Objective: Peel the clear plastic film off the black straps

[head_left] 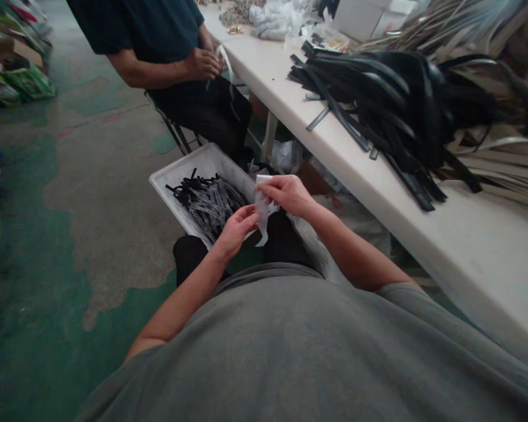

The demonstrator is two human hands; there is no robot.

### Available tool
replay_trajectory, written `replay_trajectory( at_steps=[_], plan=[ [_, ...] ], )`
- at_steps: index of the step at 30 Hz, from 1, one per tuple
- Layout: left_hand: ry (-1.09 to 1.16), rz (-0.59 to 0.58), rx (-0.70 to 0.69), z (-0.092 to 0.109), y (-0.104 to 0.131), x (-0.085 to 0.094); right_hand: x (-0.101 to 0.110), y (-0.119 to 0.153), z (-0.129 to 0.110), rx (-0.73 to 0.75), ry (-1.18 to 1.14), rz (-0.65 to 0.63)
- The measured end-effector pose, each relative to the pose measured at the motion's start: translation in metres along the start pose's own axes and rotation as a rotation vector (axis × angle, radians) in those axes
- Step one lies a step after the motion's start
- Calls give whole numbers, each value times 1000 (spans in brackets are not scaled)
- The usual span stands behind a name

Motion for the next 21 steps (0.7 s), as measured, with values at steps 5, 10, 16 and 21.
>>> replay_trajectory(
  at_steps=[5, 10, 16, 21],
  plan=[
    [-42, 63, -68, 11, -11, 2, -20, 3, -8, 118, 149, 5],
    [-142, 53, 70, 3, -1, 20, -25, -10, 1, 109, 113, 20],
    [-214, 30, 177, -2, 7, 41, -38, -21, 14, 77, 30, 9],
    [-326, -28, 205, -10, 8, 54, -33, -31, 14, 96, -21, 86]
  ],
)
Point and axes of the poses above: each hand's wrist, its own y-axis away from the middle knuckle, its own x-axis out of the back of the hand, z = x × y, the point moved 1 cm from there along -y, towards the middle knuckle, and after that the axes turned 6 degrees about z, right-handed, at the moved point
